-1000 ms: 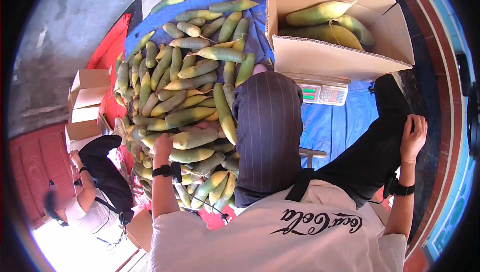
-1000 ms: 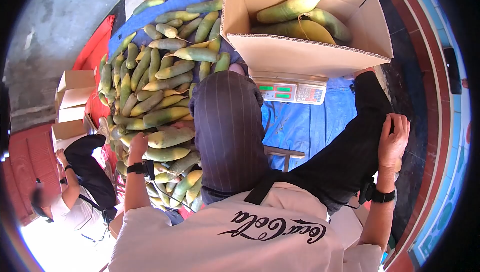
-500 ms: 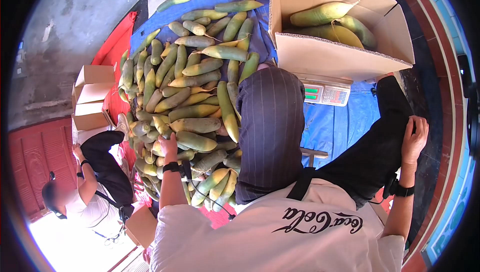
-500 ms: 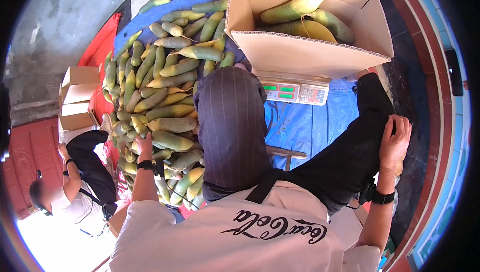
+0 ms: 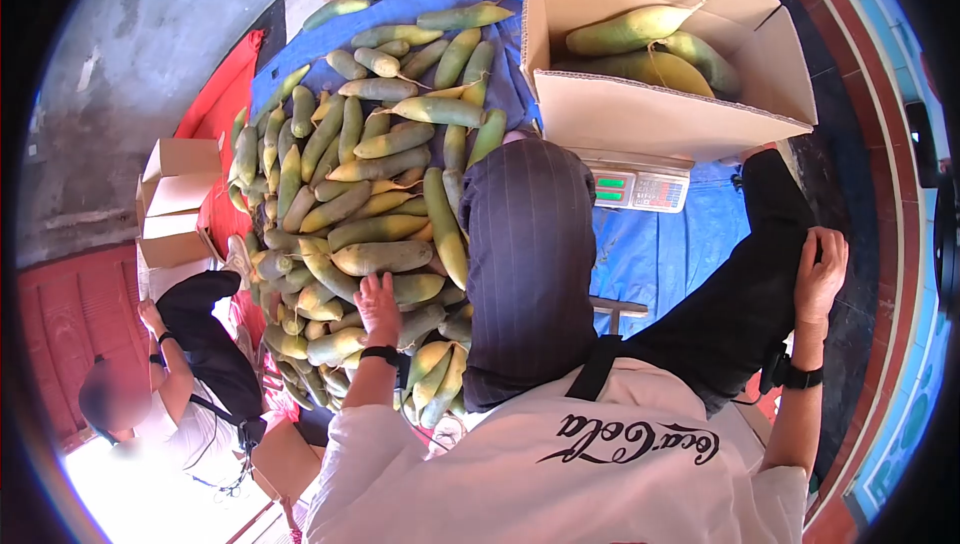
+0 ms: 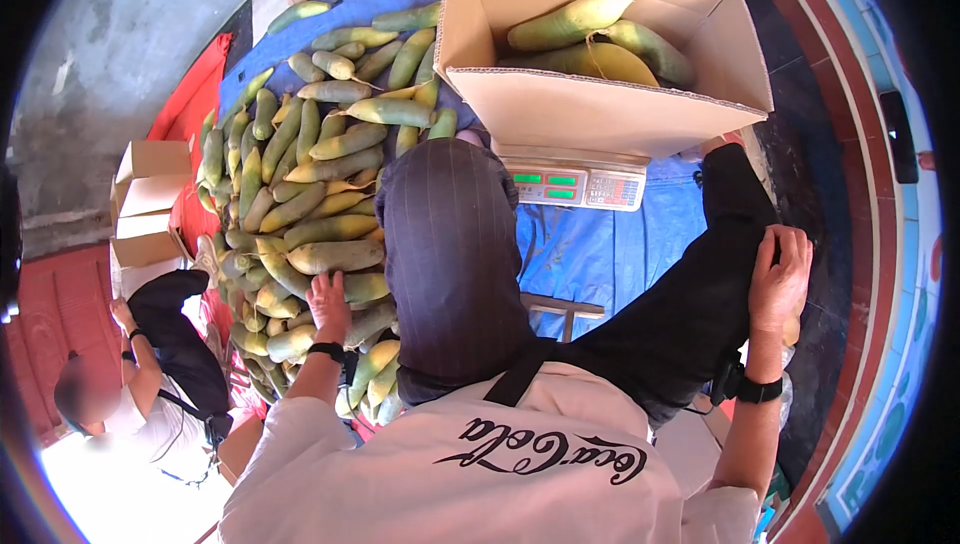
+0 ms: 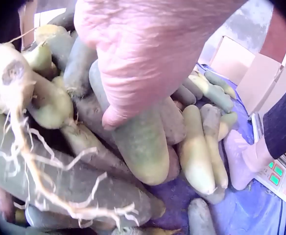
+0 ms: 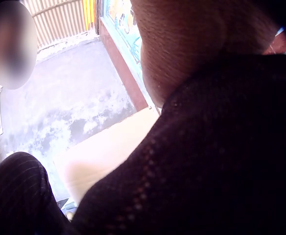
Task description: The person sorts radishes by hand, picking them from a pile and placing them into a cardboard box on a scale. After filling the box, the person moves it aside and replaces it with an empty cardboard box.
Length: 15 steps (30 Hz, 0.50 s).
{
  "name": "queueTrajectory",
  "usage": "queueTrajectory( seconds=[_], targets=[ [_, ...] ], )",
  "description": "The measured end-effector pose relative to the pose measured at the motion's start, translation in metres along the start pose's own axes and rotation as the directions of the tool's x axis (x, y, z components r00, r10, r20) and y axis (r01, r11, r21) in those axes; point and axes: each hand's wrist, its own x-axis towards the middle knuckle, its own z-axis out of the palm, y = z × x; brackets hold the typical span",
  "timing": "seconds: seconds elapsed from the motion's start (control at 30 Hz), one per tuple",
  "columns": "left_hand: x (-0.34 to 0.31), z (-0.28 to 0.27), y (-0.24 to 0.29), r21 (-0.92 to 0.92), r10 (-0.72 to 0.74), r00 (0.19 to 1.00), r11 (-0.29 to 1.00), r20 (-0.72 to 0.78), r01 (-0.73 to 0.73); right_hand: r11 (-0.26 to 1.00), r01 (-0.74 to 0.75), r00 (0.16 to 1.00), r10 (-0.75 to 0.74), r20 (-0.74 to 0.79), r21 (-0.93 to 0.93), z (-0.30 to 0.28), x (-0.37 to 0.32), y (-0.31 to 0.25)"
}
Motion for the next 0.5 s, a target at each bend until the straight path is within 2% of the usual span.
queueTrajectory(
  seconds=[0.07, 0.1, 0.17, 0.2, 0.27, 0.33, 0.37, 0.43, 0.47, 0.5],
  targets=[
    [0.013, -0.013, -0.005, -0.012, -0.005, 0.985, 1.0, 0.174, 0.007, 1.0, -0.017, 1.0, 0.017, 0.007, 0.005, -0.003, 0.003, -0.005],
    [0.016, -0.015, -0.006, 0.057, 0.058, 0.993, 0.996, 0.107, -0.064, 0.999, -0.03, 1.0, 0.03, 0.003, 0.028, -0.006, 0.005, -0.011],
    [0.027, -0.044, -0.002, 0.098, 0.065, 0.93, 0.989, 0.363, -0.108, 0.999, -0.026, 0.999, 0.027, -0.026, 0.031, -0.005, 0.005, -0.007],
    [0.026, -0.062, 0.001, 0.091, 0.072, 0.873, 0.987, 0.482, -0.132, 0.999, -0.001, 0.999, 0.003, -0.032, 0.045, -0.003, 0.003, -0.005],
    [0.017, -0.046, 0.0, 0.07, 0.028, 0.86, 0.995, 0.509, -0.074, 0.996, 0.0, 0.996, 0.008, -0.088, 0.088, -0.001, 0.002, -0.004],
    [0.009, -0.022, 0.0, -0.029, -0.001, 0.766, 0.999, 0.643, 0.026, 0.995, -0.007, 0.994, 0.018, -0.107, 0.1, -0.002, 0.002, -0.006],
    [0.002, -0.012, 0.001, -0.025, 0.006, 0.773, 1.0, 0.635, 0.013, 0.995, -0.021, 0.993, 0.032, -0.113, 0.095, -0.003, 0.002, -0.006],
    [-0.011, 0.001, 0.004, -0.141, -0.076, 0.853, 0.975, 0.516, 0.172, 0.994, -0.024, 0.993, 0.037, -0.108, 0.111, -0.005, 0.003, -0.006],
    [-0.013, -0.002, 0.005, -0.139, -0.076, 0.856, 0.976, 0.511, 0.169, 0.993, -0.03, 0.993, 0.042, -0.113, 0.112, -0.004, 0.002, -0.005],
    [-0.015, -0.006, 0.005, -0.269, -0.084, 0.834, 0.925, 0.546, 0.27, 0.992, -0.027, 0.992, 0.041, -0.115, 0.122, -0.004, 0.002, -0.003]
  ],
)
